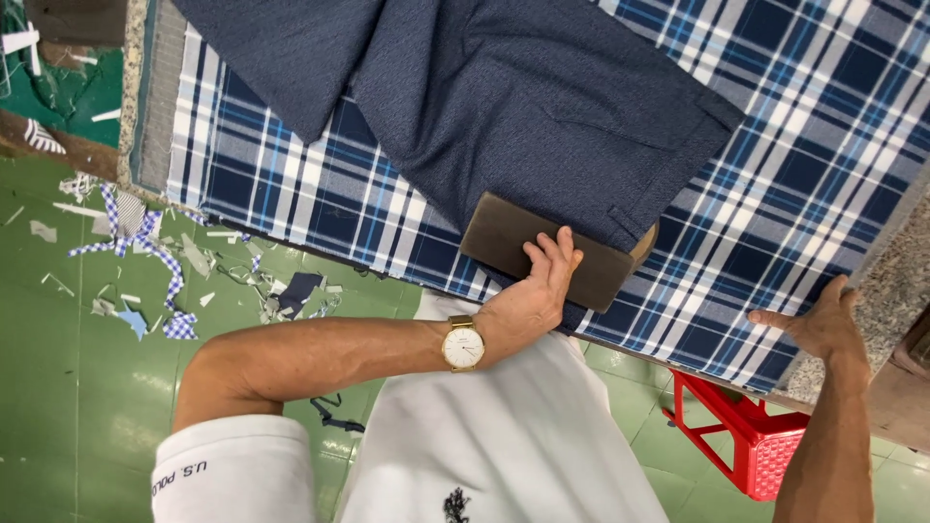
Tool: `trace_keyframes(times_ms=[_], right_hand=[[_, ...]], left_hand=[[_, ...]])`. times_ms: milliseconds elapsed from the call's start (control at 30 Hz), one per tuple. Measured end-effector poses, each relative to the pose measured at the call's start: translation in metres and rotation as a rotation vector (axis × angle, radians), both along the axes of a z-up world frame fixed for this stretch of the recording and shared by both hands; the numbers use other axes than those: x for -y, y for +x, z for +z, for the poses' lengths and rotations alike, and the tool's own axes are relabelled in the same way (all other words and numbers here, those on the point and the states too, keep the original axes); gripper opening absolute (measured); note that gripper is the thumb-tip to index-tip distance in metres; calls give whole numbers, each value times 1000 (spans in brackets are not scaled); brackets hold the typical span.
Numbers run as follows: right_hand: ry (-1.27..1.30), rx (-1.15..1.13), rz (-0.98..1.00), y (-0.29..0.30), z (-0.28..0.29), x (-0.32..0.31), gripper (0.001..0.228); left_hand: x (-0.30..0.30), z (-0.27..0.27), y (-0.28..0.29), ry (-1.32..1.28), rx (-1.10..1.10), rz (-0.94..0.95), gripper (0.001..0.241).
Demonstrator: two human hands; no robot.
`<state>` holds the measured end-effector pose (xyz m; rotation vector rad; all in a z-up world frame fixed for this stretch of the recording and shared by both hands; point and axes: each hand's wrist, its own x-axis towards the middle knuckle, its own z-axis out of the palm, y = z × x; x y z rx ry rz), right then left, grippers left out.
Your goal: A person irons a pair of blue trousers on a plaid-covered board, using a steam iron and a wooden pressing block to set creases and flatten seams.
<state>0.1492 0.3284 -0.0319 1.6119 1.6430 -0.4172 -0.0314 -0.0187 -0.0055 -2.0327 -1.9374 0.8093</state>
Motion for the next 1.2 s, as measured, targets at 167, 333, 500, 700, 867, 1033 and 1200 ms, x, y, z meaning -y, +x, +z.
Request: trace_keyframes(times_ms=[167, 333, 500, 700, 867, 1033, 1200], right_hand=[[-54, 5, -54, -11, 15, 1, 131], [-75, 1, -1, 2, 3, -11, 135], [-75, -19, -9, 2, 6, -12, 135], [-87, -23, -14, 12, -6, -22, 137], [-86, 6, -13, 4, 3, -17, 135], [-81, 16, 6, 6, -1, -19, 137], [-70, 4, 14, 12, -8, -23, 139]], left_hand=[[-1, 4, -4, 9, 6, -20, 53], [-1, 1, -4, -18, 41, -15, 53], [-1, -4, -5, -18, 92, -10, 51], [6, -13, -25, 79, 424, 53, 53], [21, -26, -53, 249, 813, 162, 80], [21, -24, -57, 287, 844, 168, 63], [20, -21, -60, 278, 823, 139, 65]])
